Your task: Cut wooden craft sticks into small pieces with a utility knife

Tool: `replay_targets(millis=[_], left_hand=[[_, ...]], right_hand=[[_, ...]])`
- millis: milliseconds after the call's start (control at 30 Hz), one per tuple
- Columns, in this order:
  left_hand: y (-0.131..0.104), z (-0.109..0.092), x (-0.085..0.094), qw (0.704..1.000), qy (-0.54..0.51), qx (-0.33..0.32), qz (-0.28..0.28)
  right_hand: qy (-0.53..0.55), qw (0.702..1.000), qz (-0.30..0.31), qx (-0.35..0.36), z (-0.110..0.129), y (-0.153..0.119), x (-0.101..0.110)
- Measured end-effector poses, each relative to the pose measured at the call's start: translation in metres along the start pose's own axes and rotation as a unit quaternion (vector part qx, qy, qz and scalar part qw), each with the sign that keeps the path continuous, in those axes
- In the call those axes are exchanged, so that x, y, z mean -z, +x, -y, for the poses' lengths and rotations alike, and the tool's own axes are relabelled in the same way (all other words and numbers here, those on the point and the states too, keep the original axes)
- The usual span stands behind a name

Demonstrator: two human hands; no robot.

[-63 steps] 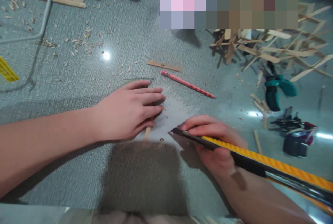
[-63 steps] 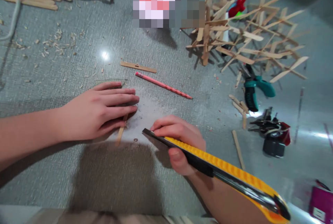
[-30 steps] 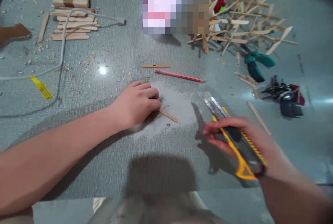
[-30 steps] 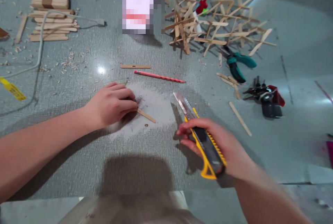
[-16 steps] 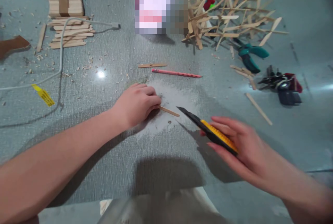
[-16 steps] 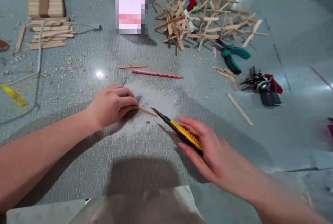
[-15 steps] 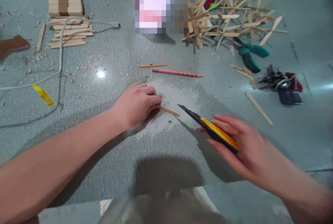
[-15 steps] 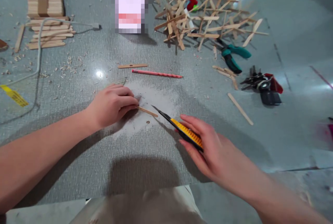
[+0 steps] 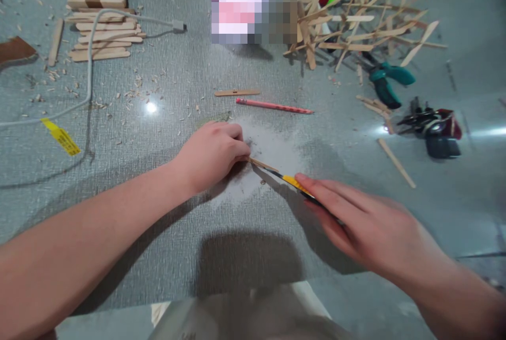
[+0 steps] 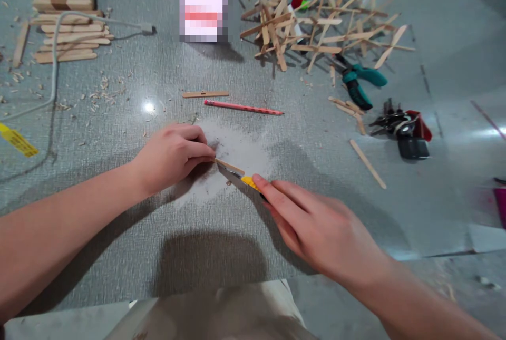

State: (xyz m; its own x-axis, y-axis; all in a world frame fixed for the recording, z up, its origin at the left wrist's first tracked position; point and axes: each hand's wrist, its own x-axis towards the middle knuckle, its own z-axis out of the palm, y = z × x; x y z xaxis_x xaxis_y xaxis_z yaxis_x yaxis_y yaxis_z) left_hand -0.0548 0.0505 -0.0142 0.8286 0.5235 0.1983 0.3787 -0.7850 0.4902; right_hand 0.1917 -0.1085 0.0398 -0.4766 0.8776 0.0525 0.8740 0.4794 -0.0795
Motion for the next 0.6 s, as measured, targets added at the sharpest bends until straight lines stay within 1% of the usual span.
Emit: replay_targets(millis=[233,367,500,600], left_hand=[[0.001,0.001,0.000,1.000,-0.006,-0.004,0.002],[0.001,0.000,-0.001,1.000,-0.005,-0.005,-0.005],[0.002,-0.002,0.000,0.999,-0.037,0.009,0.000],[0.002,-0.001,0.000,0.999,-0.046,0.018,0.010]], right_hand=[[-0.025,1.000,0.005,0.018,-0.003,-0.002,0.000],[-0.044,0.999,0.002,0.018,0.001,-0.004,-0.001],[-0.045,0.998,0.041,0.003,0.009,-0.005,0.002],[-0.038,0.997,0.071,0.006,0.011,-0.001,0.009]])
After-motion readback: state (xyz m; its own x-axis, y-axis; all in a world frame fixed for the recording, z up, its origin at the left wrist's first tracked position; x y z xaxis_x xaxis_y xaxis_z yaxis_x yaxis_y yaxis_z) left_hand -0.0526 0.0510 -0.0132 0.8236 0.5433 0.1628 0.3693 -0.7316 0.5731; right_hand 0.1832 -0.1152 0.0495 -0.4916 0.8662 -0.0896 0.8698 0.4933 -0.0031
